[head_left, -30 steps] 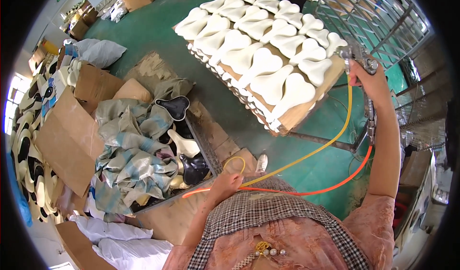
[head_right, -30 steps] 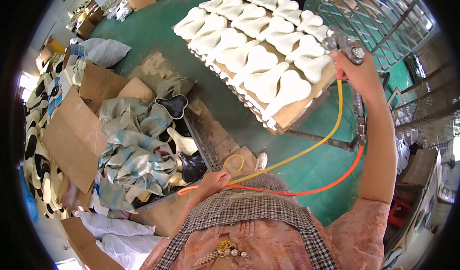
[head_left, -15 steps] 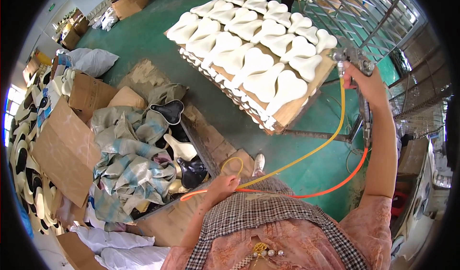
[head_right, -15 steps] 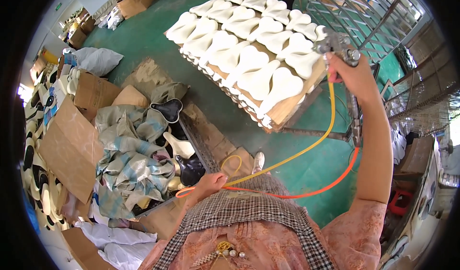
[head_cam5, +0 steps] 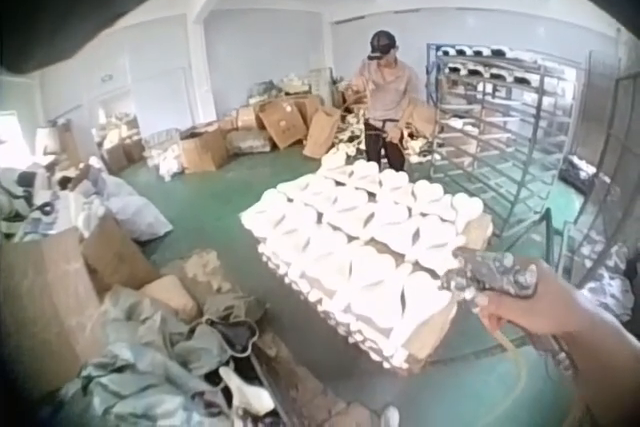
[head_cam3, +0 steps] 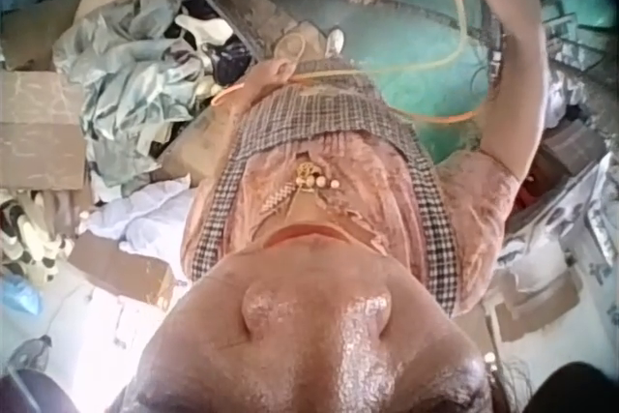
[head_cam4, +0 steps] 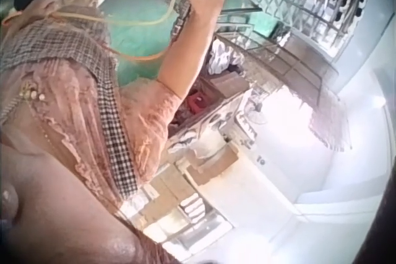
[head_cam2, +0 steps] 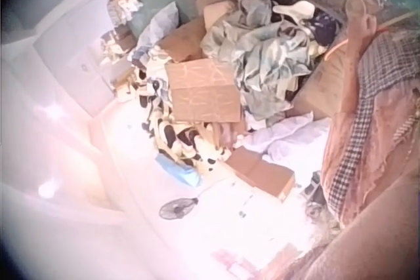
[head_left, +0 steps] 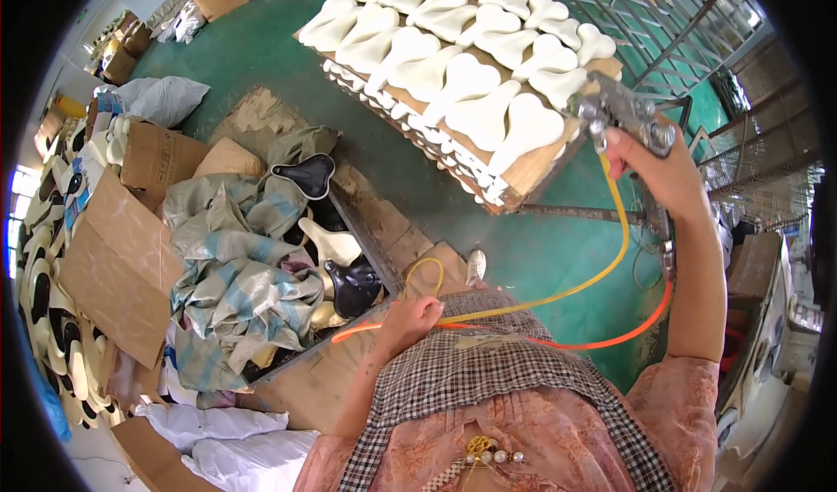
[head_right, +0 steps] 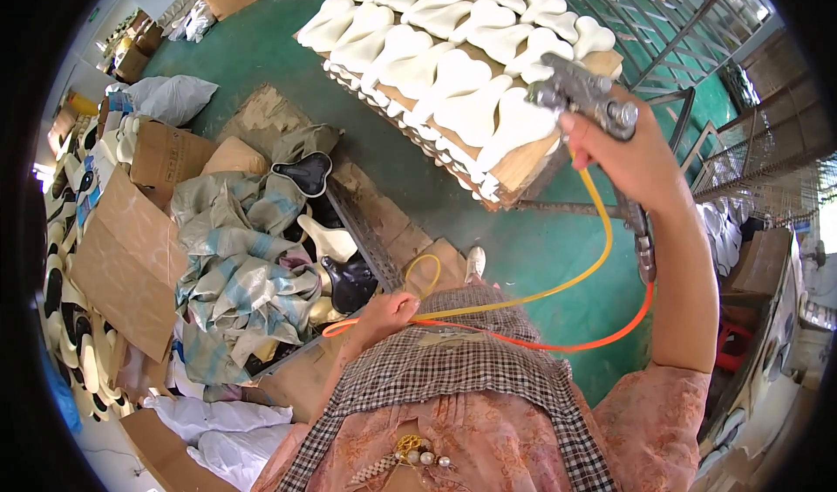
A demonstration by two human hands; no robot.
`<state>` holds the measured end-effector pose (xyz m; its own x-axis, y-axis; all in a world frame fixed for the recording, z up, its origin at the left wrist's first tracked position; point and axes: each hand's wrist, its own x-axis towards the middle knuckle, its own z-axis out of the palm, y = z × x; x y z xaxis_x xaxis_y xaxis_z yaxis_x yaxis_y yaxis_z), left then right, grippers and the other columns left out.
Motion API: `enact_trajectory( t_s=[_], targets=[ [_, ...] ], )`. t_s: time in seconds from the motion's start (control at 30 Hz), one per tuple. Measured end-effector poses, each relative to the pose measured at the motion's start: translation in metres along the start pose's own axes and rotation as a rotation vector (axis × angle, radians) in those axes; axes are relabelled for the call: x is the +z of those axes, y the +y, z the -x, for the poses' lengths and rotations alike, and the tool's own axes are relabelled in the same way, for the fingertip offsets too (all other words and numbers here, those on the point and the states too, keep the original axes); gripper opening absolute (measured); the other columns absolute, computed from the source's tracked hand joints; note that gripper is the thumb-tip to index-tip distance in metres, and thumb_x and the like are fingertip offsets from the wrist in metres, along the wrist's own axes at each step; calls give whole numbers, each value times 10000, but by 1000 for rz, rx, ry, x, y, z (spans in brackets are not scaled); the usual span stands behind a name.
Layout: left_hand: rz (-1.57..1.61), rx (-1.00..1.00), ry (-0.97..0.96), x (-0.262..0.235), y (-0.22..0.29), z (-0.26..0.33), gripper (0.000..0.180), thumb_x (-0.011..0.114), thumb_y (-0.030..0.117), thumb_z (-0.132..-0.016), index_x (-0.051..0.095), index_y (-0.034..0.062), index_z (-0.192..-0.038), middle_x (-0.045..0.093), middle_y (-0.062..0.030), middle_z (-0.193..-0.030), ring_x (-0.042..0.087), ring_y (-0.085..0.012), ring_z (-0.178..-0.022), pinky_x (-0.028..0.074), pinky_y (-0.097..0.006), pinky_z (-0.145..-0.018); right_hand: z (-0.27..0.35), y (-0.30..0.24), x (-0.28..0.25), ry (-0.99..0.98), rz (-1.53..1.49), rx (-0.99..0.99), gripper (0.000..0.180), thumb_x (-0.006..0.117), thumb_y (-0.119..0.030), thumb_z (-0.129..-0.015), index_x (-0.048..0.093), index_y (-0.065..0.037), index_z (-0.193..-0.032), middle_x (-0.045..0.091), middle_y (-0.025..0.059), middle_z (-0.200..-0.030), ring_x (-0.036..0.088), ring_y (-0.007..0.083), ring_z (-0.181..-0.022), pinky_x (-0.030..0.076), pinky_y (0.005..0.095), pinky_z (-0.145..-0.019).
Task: Applying adhesive to foam bicycle seat components using a pneumatic spray gun.
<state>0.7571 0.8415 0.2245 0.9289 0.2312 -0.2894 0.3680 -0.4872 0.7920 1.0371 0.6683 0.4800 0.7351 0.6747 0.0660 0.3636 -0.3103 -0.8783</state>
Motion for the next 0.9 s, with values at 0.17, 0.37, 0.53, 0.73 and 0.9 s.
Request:
enact_trajectory(
  t_s=[0.17, 0.37, 0.53, 0.73, 0.9],
  targets=[
    [15, -11, -10, 2, 1, 7, 295, 485, 313, -852, 603, 43, -843, 605, -172, -720, 593, -337, -695, 442, -413, -604, 9, -7, 6, 39, 0, 70, 237, 642, -217, -812, 559, -8, -888, 556, 6, -649, 535, 77, -558, 439, 219, -540],
    [-2, 36, -30, 12, -4, 2, 292, 480, 312, -855, 606, 48, -862, 607, -172, -729, 590, -342, -701, 438, -421, -604, -1, -5, 8, -125, -19, 5, 239, 634, -224, -818, 552, -8, -877, 557, 7, -660, 535, 78, -563, 432, 222, -536],
    [-19, -35, -39, 11, 15, -9, 297, 478, 317, -856, 606, 49, -856, 613, -168, -742, 587, -351, -715, 438, -435, -617, -27, 15, -33, 157, 12, 85, 229, 639, -223, -813, 550, -13, -821, 567, 23, -656, 544, 97, -566, 461, 234, -552],
    [-57, -39, -80, 21, 39, -35, 305, 471, 317, -863, 610, 45, -869, 614, -184, -757, 591, -352, -741, 439, -435, -634, -43, 46, -96, 294, 40, 76, 278, 651, -265, -802, 556, -8, -761, 587, 45, -649, 552, 120, -542, 469, 248, -538],
    [-31, -13, -135, 29, 61, -54, 306, 466, 306, -866, 605, 34, -869, 611, -193, -773, 588, -357, -746, 438, -434, -635, -46, 57, -127, 377, 79, 76, 299, 656, -282, -796, 570, -19, -682, 564, 41, -595, 551, 125, -531, 463, 246, -525]
  ],
)
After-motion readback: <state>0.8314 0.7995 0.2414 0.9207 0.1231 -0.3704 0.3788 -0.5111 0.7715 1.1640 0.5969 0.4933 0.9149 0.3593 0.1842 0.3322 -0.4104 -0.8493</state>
